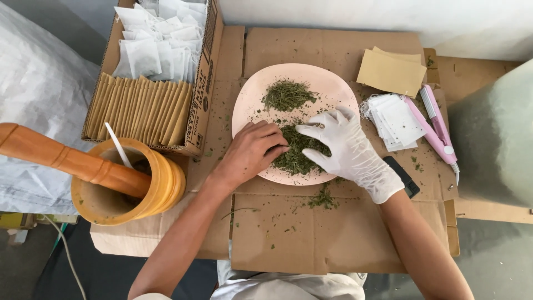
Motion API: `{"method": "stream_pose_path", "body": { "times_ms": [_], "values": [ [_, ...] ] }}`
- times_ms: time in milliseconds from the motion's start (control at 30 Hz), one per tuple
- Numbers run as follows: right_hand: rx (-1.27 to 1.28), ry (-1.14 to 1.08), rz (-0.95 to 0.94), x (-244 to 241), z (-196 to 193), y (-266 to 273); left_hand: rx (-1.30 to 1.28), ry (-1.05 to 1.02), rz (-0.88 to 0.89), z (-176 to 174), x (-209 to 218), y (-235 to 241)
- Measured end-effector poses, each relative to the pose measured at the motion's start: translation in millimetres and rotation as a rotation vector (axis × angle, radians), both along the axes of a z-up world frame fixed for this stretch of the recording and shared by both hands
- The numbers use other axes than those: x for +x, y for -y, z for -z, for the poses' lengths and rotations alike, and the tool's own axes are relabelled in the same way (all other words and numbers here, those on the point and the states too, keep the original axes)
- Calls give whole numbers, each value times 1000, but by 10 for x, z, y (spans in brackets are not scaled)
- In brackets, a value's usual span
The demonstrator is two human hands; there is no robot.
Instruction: The person sorts dried green herbs on a pink plate using both hands, picking up small amounts and moving them around. A mortar and pestle, cardboard boxes, and a digital scale are visible on the table.
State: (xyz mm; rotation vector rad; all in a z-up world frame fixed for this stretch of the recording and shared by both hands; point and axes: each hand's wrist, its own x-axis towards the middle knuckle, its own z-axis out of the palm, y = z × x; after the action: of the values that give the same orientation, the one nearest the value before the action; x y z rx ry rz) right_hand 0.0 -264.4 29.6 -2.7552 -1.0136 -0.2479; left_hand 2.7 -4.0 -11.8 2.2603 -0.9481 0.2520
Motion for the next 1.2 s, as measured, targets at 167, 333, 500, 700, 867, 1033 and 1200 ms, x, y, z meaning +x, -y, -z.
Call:
{"method": "stream_pose_path", "body": {
  "times_ms": [167,333,500,700,867,1033,1200],
  "values": [
    [162,177,-51,85,426,5,-26,9,-7,30,16,-11],
    [252,256,-65,62,374,-61,-41,26,-16,-31,20,-20],
    [443,127,-93,-52,178,-184,8,-32,-4,-41,-17,20],
    [552,120,-71,0,432,-180,25,18,28,-137,-71,73],
    [652,15,-38,-48,418,-227,11,41,2,-1,-52,80],
    [834,-349,114,-78,366,-163,-48,23,-17,-96,-47,79],
    [1029,-554,215,-77,427,-156,-294,-75,-37,-89,-85,166]
  ]
}}
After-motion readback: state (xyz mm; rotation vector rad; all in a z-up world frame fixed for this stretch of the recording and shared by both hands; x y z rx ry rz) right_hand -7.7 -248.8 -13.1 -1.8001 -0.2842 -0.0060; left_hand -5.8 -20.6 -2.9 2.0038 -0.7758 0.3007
